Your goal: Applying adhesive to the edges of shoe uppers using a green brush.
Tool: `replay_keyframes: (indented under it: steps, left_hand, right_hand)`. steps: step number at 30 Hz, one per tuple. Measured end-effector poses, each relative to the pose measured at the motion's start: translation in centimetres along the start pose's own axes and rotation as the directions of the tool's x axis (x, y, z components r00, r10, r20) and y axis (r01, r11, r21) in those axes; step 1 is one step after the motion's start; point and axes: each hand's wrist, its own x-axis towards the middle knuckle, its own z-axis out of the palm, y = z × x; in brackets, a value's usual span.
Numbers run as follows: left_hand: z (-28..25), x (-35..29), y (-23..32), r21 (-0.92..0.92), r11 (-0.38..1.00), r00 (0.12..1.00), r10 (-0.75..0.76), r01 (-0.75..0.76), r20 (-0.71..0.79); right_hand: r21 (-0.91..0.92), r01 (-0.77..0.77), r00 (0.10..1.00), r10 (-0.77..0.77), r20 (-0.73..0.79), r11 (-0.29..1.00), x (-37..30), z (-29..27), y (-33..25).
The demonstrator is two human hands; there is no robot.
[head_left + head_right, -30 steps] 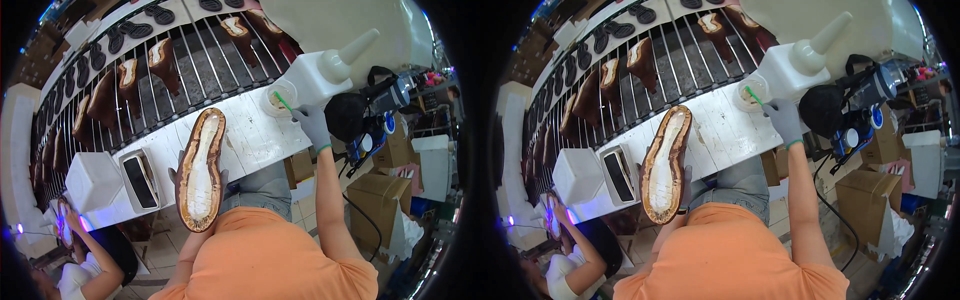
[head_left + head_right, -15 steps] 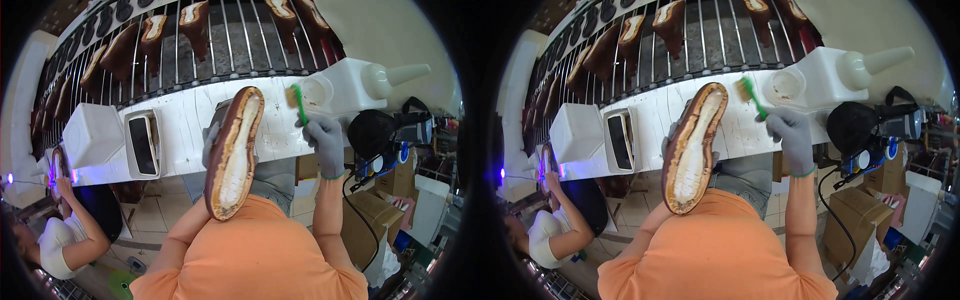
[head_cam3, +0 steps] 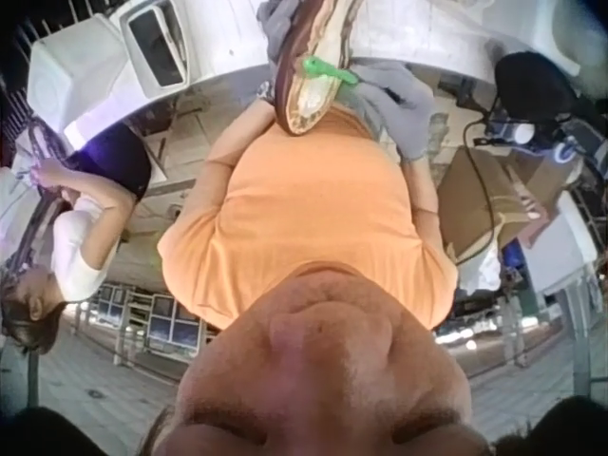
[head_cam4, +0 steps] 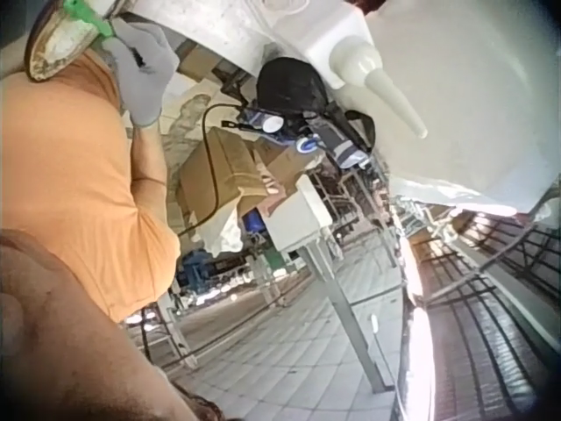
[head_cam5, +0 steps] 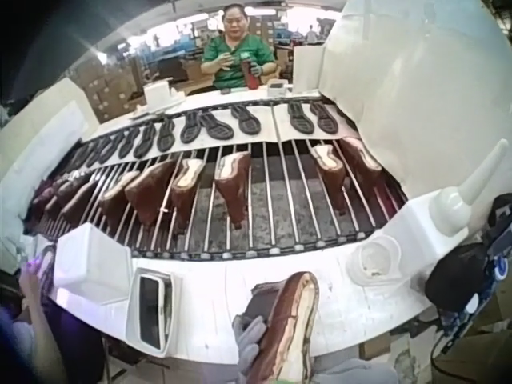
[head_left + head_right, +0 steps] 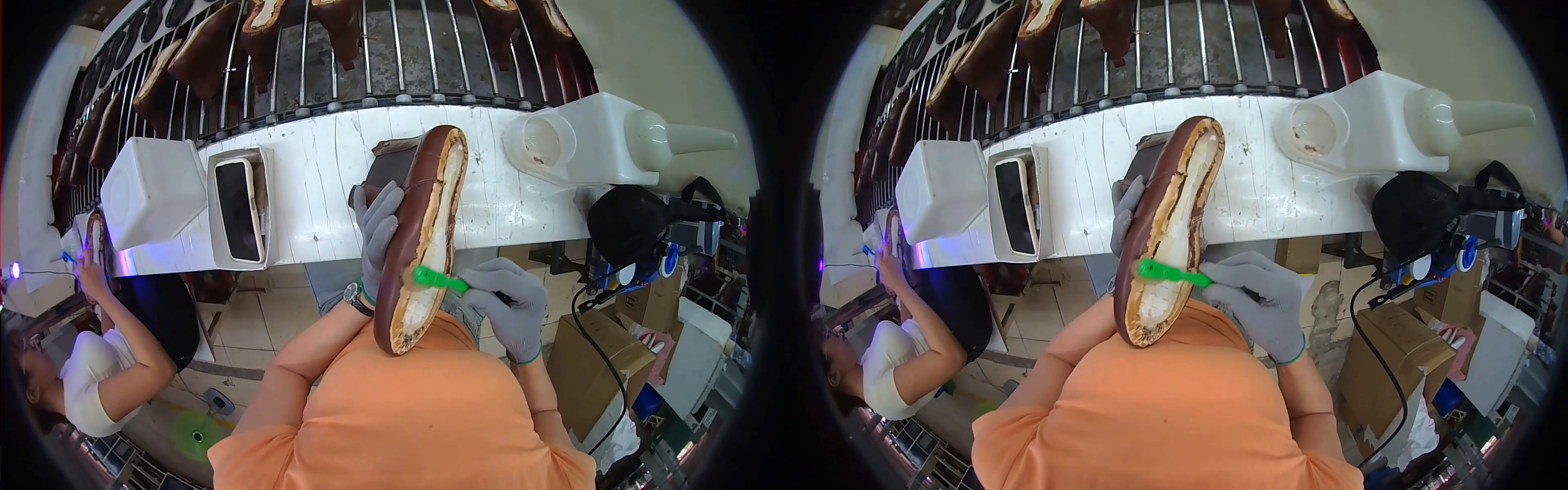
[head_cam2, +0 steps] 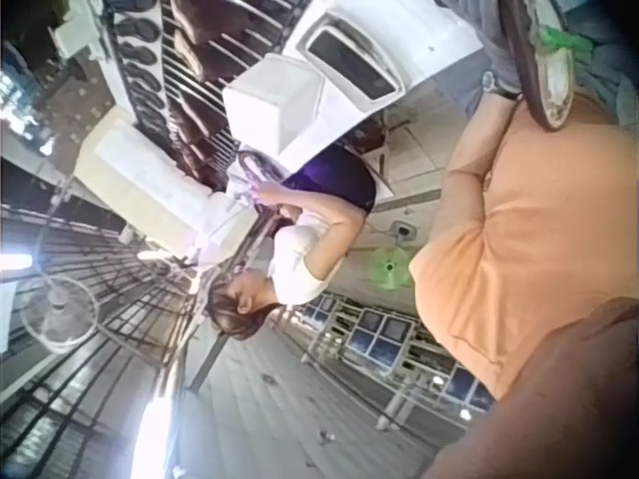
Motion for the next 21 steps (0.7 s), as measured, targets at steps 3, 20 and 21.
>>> replay_keyframes:
  steps: [3, 20, 21]
  left_hand:
    - [0.6, 1.0, 0.4, 0.043, 0.978, 0.976, 0.208, -0.205, -0.064]
    - [0.8, 2.8, 1.9, 0.183, 0.878, 0.889, 0.456, -0.442, -0.044]
    - [0.7, 2.8, 1.9, 0.191, 0.875, 0.889, 0.458, -0.444, -0.031]
  right_hand:
    - [-0.066, 0.018, 0.997, -0.023, -0.08, 0.998, 0.5, 0.3, 0.2]
    - [-0.317, -0.064, 0.954, -0.034, -0.297, 0.946, 10.1, -2.4, 4.7]
    - [-0.329, -0.067, 0.954, -0.037, -0.299, 0.942, 10.6, -2.7, 5.0]
